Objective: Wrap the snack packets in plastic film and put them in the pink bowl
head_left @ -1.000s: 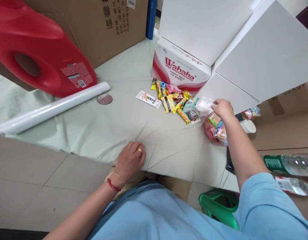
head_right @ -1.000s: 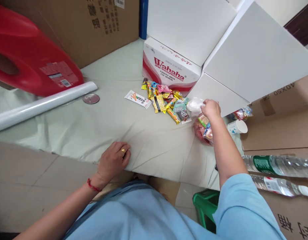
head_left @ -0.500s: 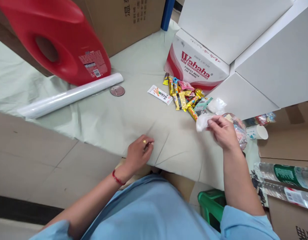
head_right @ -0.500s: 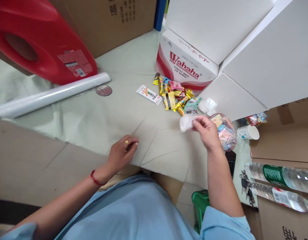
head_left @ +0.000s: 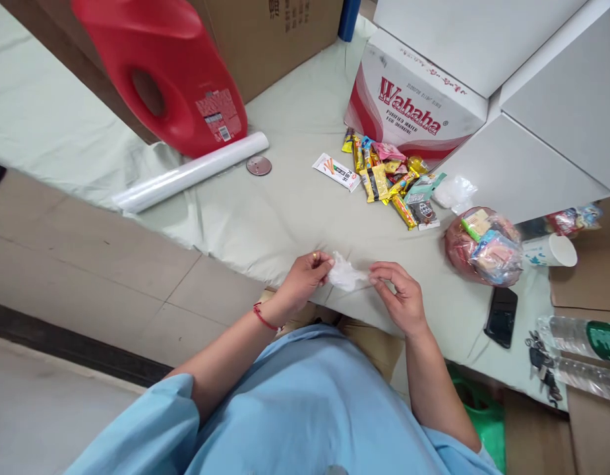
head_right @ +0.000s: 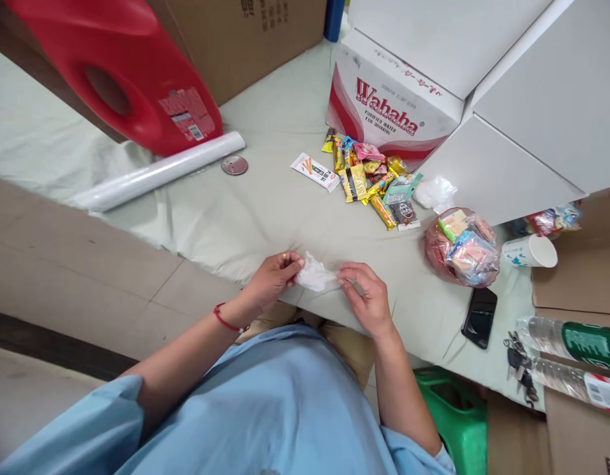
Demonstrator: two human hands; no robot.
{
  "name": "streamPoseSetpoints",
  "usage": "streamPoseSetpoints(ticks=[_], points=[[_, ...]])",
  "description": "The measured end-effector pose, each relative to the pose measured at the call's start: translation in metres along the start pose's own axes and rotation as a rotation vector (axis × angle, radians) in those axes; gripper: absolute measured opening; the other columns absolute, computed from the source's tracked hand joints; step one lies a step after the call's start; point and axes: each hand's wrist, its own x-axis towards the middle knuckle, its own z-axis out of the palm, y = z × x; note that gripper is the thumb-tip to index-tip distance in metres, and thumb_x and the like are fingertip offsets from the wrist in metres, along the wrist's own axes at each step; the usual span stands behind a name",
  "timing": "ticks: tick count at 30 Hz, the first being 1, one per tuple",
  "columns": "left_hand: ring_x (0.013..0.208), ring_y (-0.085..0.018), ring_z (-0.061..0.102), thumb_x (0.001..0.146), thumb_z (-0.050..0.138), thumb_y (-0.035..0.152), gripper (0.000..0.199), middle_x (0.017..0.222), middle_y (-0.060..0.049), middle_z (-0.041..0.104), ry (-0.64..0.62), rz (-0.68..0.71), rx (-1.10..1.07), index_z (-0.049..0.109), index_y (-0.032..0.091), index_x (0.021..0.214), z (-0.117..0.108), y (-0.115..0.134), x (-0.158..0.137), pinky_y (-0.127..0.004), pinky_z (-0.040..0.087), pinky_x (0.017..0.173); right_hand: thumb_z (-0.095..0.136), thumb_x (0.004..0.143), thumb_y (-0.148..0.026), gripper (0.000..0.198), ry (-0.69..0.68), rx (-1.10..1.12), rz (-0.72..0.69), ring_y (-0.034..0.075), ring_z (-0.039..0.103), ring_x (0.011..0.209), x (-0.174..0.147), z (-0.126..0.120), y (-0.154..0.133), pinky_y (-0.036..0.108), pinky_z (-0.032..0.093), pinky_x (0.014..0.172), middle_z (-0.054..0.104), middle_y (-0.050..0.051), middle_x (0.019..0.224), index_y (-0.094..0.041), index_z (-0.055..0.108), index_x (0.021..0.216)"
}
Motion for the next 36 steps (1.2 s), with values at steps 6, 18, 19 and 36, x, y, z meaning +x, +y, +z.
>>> streamPoseSetpoints(ticks=[6,18,19,36], points=[[0.066,-0.011,0.052,0.073,0.083,0.056,0.043,0.073,0.003,0.058,0.094,0.023,-0.127,0.059,0.021,0.081,-0.003,0.001,0.000,-0.024,0.044,0.060,0.071,0.098,-0.028,0.014,-0.058,-0.010,-0.094,0.025,0.070,0.106,-0.021,-0.015,0.000,0.041,0.060,0.088,0.074,0.008,0.116,-0.032,0.083,0.100],[0.076,-0.015,0.059,0.088,0.070,0.055,0.034,0.082,0.000,0.062,0.107,0.196,0.098,0.062,0.022,0.088,0.004,0.004,-0.013,-0.030,0.052,0.076,0.066,0.101,-0.031,0.034,0.039,-0.109,0.011,0.029,0.062,0.130,-0.039,-0.014,0.004,0.049,0.057,0.104,0.064,0.010,0.139,-0.035,0.069,0.135],[0.075,-0.015,0.059,0.089,0.069,0.055,0.034,0.081,0.000,0.063,0.083,0.211,0.120,0.063,0.021,0.088,0.007,0.003,-0.015,-0.030,0.052,0.075,0.073,0.097,-0.034,0.045,0.047,-0.138,-0.011,0.031,0.058,0.135,-0.035,-0.008,0.001,0.051,0.055,0.107,0.060,0.011,0.145,-0.036,0.065,0.142],[0.074,-0.013,0.058,0.075,0.081,0.060,0.047,0.079,0.003,0.059,0.076,0.017,-0.168,0.055,0.022,0.084,0.000,-0.007,-0.021,-0.029,0.054,0.074,0.080,0.087,-0.053,0.029,0.188,0.307,0.354,0.016,0.054,0.062,-0.028,0.019,0.015,0.030,0.049,0.060,0.065,0.000,0.078,-0.025,0.074,0.091]])
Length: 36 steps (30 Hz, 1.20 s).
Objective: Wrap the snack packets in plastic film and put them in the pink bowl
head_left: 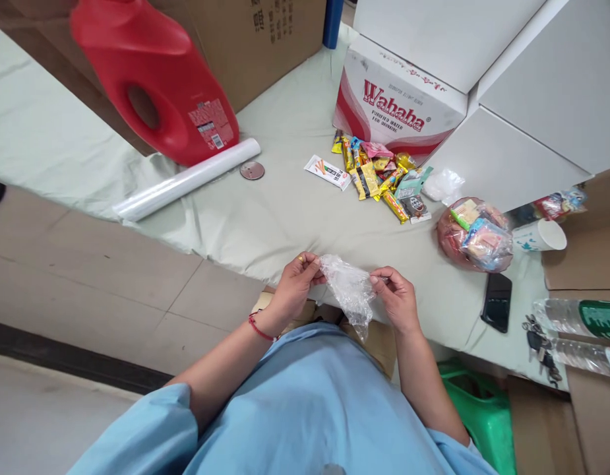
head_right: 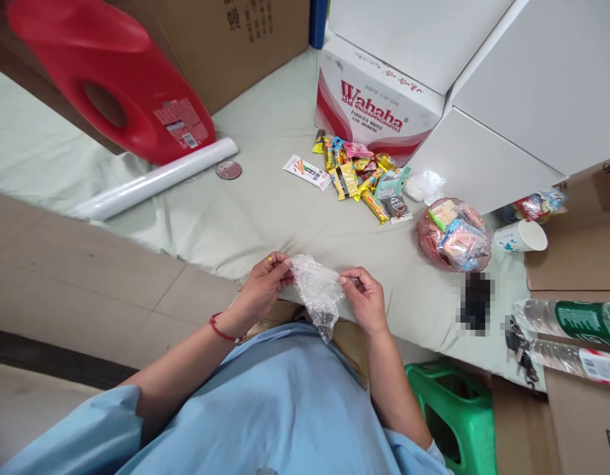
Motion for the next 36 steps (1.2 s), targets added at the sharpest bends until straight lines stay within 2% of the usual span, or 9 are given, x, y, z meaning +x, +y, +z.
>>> streamPoseSetpoints(ticks=[3,7,11,15,21,24,28,32,36], points=[[0.076,-0.014,0.060,0.079,0.077,0.056,0.041,0.081,0.001,0.062,-0.012,0.045,0.113,0.058,0.021,0.087,0.002,-0.002,-0.002,-0.029,0.053,0.073,0.081,0.084,-0.056,0.034,0.063,0.057,0.033,0.015,0.052,0.059,-0.003,0.002,0.002,0.029,0.048,0.058,0.063,-0.001,0.072,-0.025,0.071,0.091],[0.078,-0.015,0.058,0.082,0.075,0.049,0.033,0.087,0.000,0.064,0.112,0.166,0.306,0.060,0.022,0.093,0.001,0.000,-0.008,-0.028,0.048,0.070,0.084,0.079,-0.058,0.038,0.101,0.152,0.045,0.014,0.052,0.059,-0.004,0.002,-0.001,0.028,0.047,0.057,0.062,-0.002,0.073,-0.025,0.069,0.090],[0.071,-0.016,0.057,0.094,0.062,0.055,0.036,0.077,-0.001,0.062,0.008,0.164,0.424,0.064,0.021,0.086,0.004,0.000,-0.016,-0.031,0.046,0.069,0.085,0.079,-0.058,0.039,0.094,0.187,0.038,0.014,0.052,0.060,-0.004,0.006,-0.003,0.028,0.047,0.058,0.061,-0.002,0.073,-0.025,0.068,0.090],[0.077,-0.018,0.061,0.080,0.079,0.049,0.033,0.087,-0.003,0.068,0.007,0.201,0.556,0.068,0.020,0.094,0.015,-0.003,-0.016,-0.033,0.048,0.073,0.085,0.079,-0.059,0.039,0.045,0.210,0.053,0.015,0.053,0.062,-0.006,0.013,-0.003,0.029,0.050,0.060,0.062,-0.001,0.075,-0.025,0.069,0.091],[0.072,-0.017,0.058,0.084,0.069,0.052,0.032,0.073,-0.001,0.065,-0.037,0.092,0.353,0.068,0.020,0.085,0.013,0.001,-0.004,-0.031,0.045,0.070,0.093,0.074,-0.050,0.048,-0.063,0.236,0.067,0.018,0.063,0.082,-0.006,-0.003,-0.006,0.032,0.059,0.075,0.070,0.004,0.100,-0.027,0.073,0.111],[0.074,-0.017,0.060,0.085,0.069,0.058,0.040,0.074,-0.002,0.069,-0.060,0.030,0.338,0.073,0.018,0.090,0.006,0.004,-0.004,-0.030,0.046,0.071,0.093,0.076,-0.045,0.037,0.001,0.250,0.114,0.016,0.064,0.080,-0.005,-0.019,-0.003,0.031,0.058,0.078,0.072,0.003,0.094,-0.026,0.077,0.103],[0.078,-0.018,0.061,0.085,0.069,0.056,0.038,0.080,-0.003,0.070,-0.040,0.083,0.422,0.073,0.018,0.088,0.005,0.002,-0.006,-0.031,0.047,0.074,0.091,0.079,-0.043,0.029,0.043,0.228,0.149,0.015,0.063,0.076,-0.006,-0.031,0.006,0.029,0.056,0.075,0.073,0.001,0.088,-0.025,0.079,0.098],[0.071,-0.016,0.057,0.094,0.059,0.048,0.031,0.076,-0.001,0.066,-0.036,0.151,0.547,0.068,0.020,0.084,0.005,0.001,-0.006,-0.030,0.043,0.067,0.082,0.089,-0.049,0.025,0.032,0.093,0.083,0.016,0.061,0.073,-0.008,-0.034,0.008,0.031,0.053,0.073,0.069,0.000,0.080,-0.025,0.078,0.095],[0.076,-0.017,0.062,0.098,0.055,0.036,0.024,0.082,-0.003,0.070,-0.085,0.340,0.708,0.070,0.020,0.088,0.005,0.002,-0.008,-0.030,0.046,0.072,0.069,0.098,-0.054,0.031,0.048,-0.164,-0.111,0.021,0.066,0.091,-0.005,-0.035,-0.005,0.035,0.054,0.084,0.071,0.005,0.097,-0.024,0.077,0.096]])
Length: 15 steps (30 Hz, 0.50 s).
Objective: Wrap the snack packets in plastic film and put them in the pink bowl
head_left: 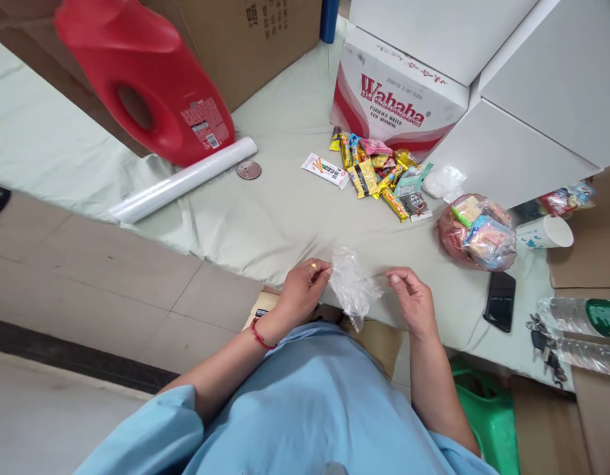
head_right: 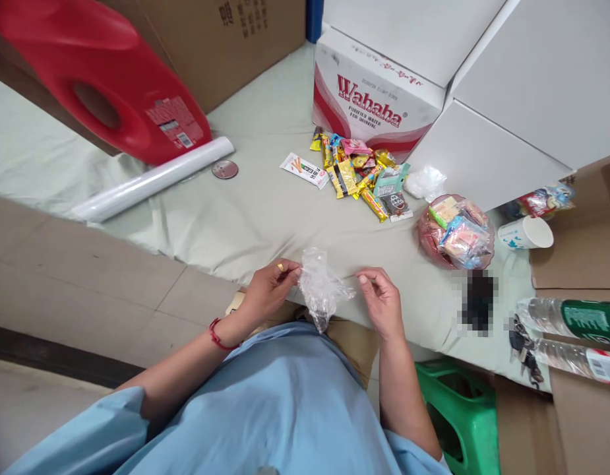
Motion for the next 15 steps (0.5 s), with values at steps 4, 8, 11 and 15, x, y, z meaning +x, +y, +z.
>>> streamPoseSetpoints(ticks=[4,8,11,15], points=[[0.077,-0.015,0.064,0.100,0.055,0.029,0.021,0.086,-0.003,0.072,-0.020,0.178,0.123,0.073,0.021,0.092,0.003,0.005,-0.005,-0.028,0.048,0.072,0.078,0.092,-0.053,0.039,-0.072,-0.239,-0.237,0.028,0.063,0.115,0.007,0.013,-0.021,0.043,0.054,0.098,0.070,0.010,0.121,-0.026,0.074,0.119],[0.078,-0.015,0.067,0.103,0.055,0.028,0.023,0.088,-0.004,0.074,-0.067,0.267,0.145,0.076,0.021,0.098,0.004,0.007,-0.007,-0.027,0.049,0.072,0.067,0.100,-0.044,0.021,-0.060,-0.305,-0.308,0.027,0.065,0.107,0.013,0.028,-0.025,0.044,0.053,0.097,0.074,0.008,0.108,-0.026,0.076,0.107],[0.084,-0.017,0.070,0.103,0.056,0.029,0.023,0.092,-0.005,0.077,-0.044,0.275,0.133,0.078,0.022,0.098,-0.004,0.004,-0.007,-0.028,0.051,0.077,0.069,0.099,-0.044,0.020,0.051,-0.115,-0.146,0.023,0.066,0.094,0.015,0.026,-0.014,0.037,0.053,0.086,0.073,0.005,0.097,-0.025,0.075,0.097],[0.088,-0.018,0.071,0.100,0.060,0.035,0.022,0.093,-0.004,0.078,0.034,0.159,0.021,0.077,0.023,0.093,-0.013,0.001,-0.006,-0.029,0.052,0.081,0.083,0.086,-0.051,0.030,0.184,0.247,0.141,0.017,0.061,0.076,0.013,0.020,0.003,0.029,0.050,0.070,0.071,0.001,0.085,-0.023,0.076,0.096]])
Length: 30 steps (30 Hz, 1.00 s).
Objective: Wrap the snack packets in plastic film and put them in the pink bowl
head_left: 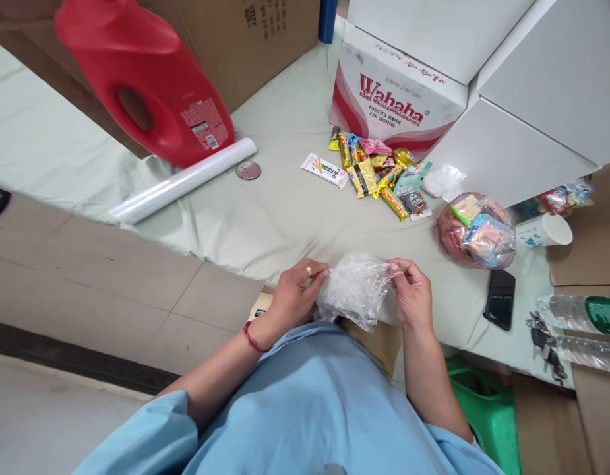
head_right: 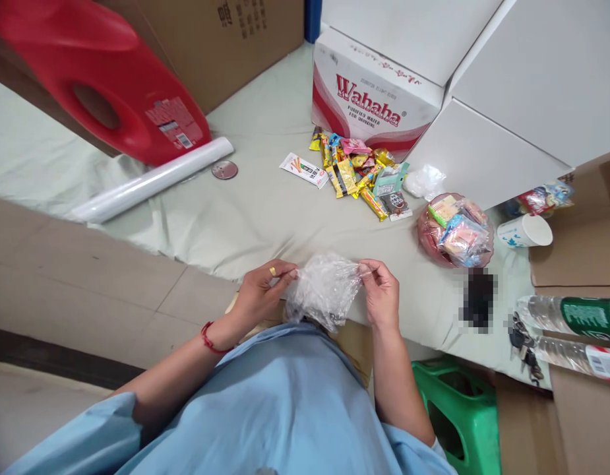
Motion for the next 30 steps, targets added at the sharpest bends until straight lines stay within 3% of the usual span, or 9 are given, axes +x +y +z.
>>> streamPoseSetpoints(ticks=[3,6,12,16,20,23,26,28,30], points=[[0.087,-0.018,0.068,0.098,0.063,0.043,0.025,0.089,-0.004,0.076,0.107,-0.161,-0.168,0.075,0.022,0.091,0.002,-0.003,0.003,-0.030,0.051,0.082,0.091,0.075,-0.055,0.040,0.059,0.187,0.155,0.013,0.054,0.064,0.000,-0.001,0.007,0.025,0.044,0.058,0.066,-0.002,0.075,-0.022,0.076,0.092],[0.084,-0.017,0.064,0.094,0.067,0.049,0.029,0.086,-0.003,0.072,0.216,-0.272,-0.368,0.070,0.021,0.090,0.006,-0.007,0.008,-0.030,0.051,0.083,0.096,0.066,-0.055,0.046,0.097,0.236,0.213,0.013,0.052,0.062,-0.001,-0.001,0.010,0.023,0.040,0.053,0.065,-0.002,0.072,-0.021,0.075,0.090],[0.064,-0.013,0.055,0.091,0.070,0.049,0.029,0.071,0.004,0.057,0.306,-0.331,-0.590,0.057,0.023,0.089,-0.009,-0.012,0.022,-0.026,0.048,0.066,0.096,0.065,-0.055,0.046,0.056,0.200,0.259,0.011,0.048,0.056,0.001,-0.013,0.011,0.022,0.037,0.047,0.062,-0.002,0.069,-0.020,0.077,0.088],[0.054,-0.013,0.046,0.097,0.062,0.044,0.022,0.061,0.006,0.049,0.335,-0.309,-0.362,0.055,0.024,0.091,-0.028,-0.019,0.028,-0.026,0.038,0.057,0.097,0.062,-0.054,0.047,0.015,0.185,0.292,0.009,0.042,0.050,0.004,-0.022,0.008,0.021,0.030,0.041,0.058,-0.004,0.063,-0.020,0.077,0.087],[0.058,-0.016,0.048,0.102,0.050,0.041,0.019,0.062,0.005,0.050,0.243,-0.260,0.032,0.056,0.025,0.093,-0.042,-0.022,0.032,-0.029,0.037,0.061,0.094,0.065,-0.055,0.048,0.017,0.117,0.288,0.009,0.042,0.051,0.008,-0.027,0.012,0.021,0.031,0.041,0.058,-0.004,0.065,-0.019,0.075,0.090],[0.062,-0.019,0.054,0.103,0.045,0.039,0.022,0.064,0.002,0.055,0.141,-0.199,0.297,0.058,0.025,0.093,-0.048,-0.022,0.039,-0.031,0.038,0.064,0.084,0.076,-0.059,0.046,0.058,-0.058,0.183,0.011,0.045,0.054,0.013,-0.033,0.019,0.023,0.038,0.046,0.061,-0.002,0.069,-0.018,0.074,0.095],[0.064,-0.023,0.058,0.101,0.043,0.035,0.023,0.067,-0.001,0.061,0.021,-0.176,0.471,0.062,0.025,0.093,-0.051,-0.025,0.049,-0.032,0.037,0.063,0.077,0.086,-0.053,0.044,0.052,-0.395,-0.107,0.017,0.058,0.072,0.015,-0.042,0.024,0.033,0.055,0.064,0.070,0.006,0.095,-0.020,0.074,0.115],[0.067,-0.025,0.061,0.100,0.044,0.034,0.024,0.070,-0.004,0.065,-0.046,-0.179,0.537,0.064,0.024,0.094,-0.050,-0.029,0.054,-0.033,0.038,0.063,0.075,0.089,-0.045,0.044,-0.046,-0.605,-0.346,0.024,0.063,0.100,0.013,-0.046,0.023,0.044,0.059,0.086,0.066,0.012,0.127,-0.024,0.073,0.127],[0.069,-0.025,0.063,0.100,0.045,0.034,0.025,0.073,-0.004,0.066,-0.065,-0.188,0.540,0.067,0.023,0.099,-0.048,-0.032,0.056,-0.034,0.042,0.067,0.073,0.093,-0.037,0.034,-0.200,-0.729,-0.517,0.028,0.059,0.120,0.010,-0.047,0.020,0.051,0.056,0.100,0.056,0.012,0.148,-0.028,0.076,0.126]])
